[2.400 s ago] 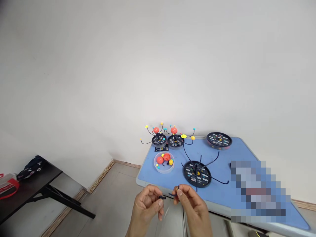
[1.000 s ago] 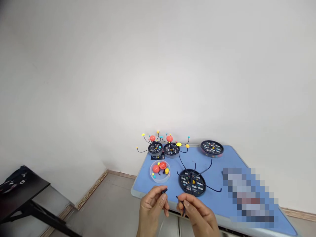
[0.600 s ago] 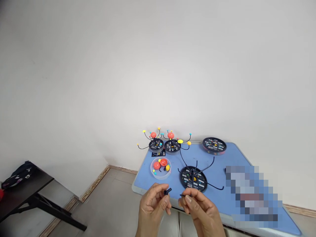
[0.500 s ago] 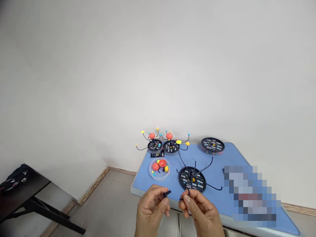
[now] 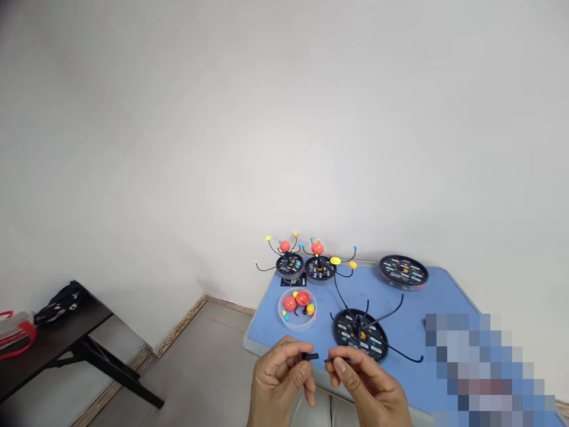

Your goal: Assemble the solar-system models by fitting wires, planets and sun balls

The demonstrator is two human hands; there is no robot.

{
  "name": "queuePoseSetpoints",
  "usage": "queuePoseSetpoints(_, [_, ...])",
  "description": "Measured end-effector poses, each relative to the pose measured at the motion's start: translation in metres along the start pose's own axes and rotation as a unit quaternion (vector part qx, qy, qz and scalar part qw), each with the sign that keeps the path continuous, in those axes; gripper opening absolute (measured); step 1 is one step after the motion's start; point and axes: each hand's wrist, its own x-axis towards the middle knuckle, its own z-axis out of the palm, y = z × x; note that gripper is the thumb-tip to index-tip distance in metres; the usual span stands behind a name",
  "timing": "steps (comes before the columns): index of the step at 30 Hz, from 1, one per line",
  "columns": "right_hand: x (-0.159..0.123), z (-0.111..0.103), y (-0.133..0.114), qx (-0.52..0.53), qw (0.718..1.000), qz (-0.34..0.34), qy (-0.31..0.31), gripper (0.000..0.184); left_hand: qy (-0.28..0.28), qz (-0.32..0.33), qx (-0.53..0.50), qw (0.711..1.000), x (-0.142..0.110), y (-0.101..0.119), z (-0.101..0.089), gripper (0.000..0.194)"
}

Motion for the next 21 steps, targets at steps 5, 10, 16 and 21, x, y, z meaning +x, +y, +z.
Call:
queuePoseSetpoints(5, [-0.001, 0.004, 0.002, 0.006, 1.000, 0.000, 0.020, 0.034, 0.043, -0.045, -0.037, 0.997, -0.001, 0.004, 0.006, 0.032])
queuePoseSetpoints(10, [-0.006, 0.012, -0.005, 0.025, 0.999, 0.002, 0.046, 0.036, 0.056, -0.084, -0.055, 0.993, -0.001, 0.006, 0.008, 0.038])
queuePoseSetpoints(16, [-0.005, 0.019, -0.014, 0.037, 0.998, 0.006, 0.055, 0.038, 0.068, -0.091, -0.033, 0.993, 0.001, 0.009, 0.010, 0.038])
queuePoseSetpoints(21, [-0.004, 0.017, -0.013, 0.029, 0.998, -0.002, 0.049, 0.037, 0.077, -0.060, 0.003, 0.995, 0.004, 0.009, 0.011, 0.036])
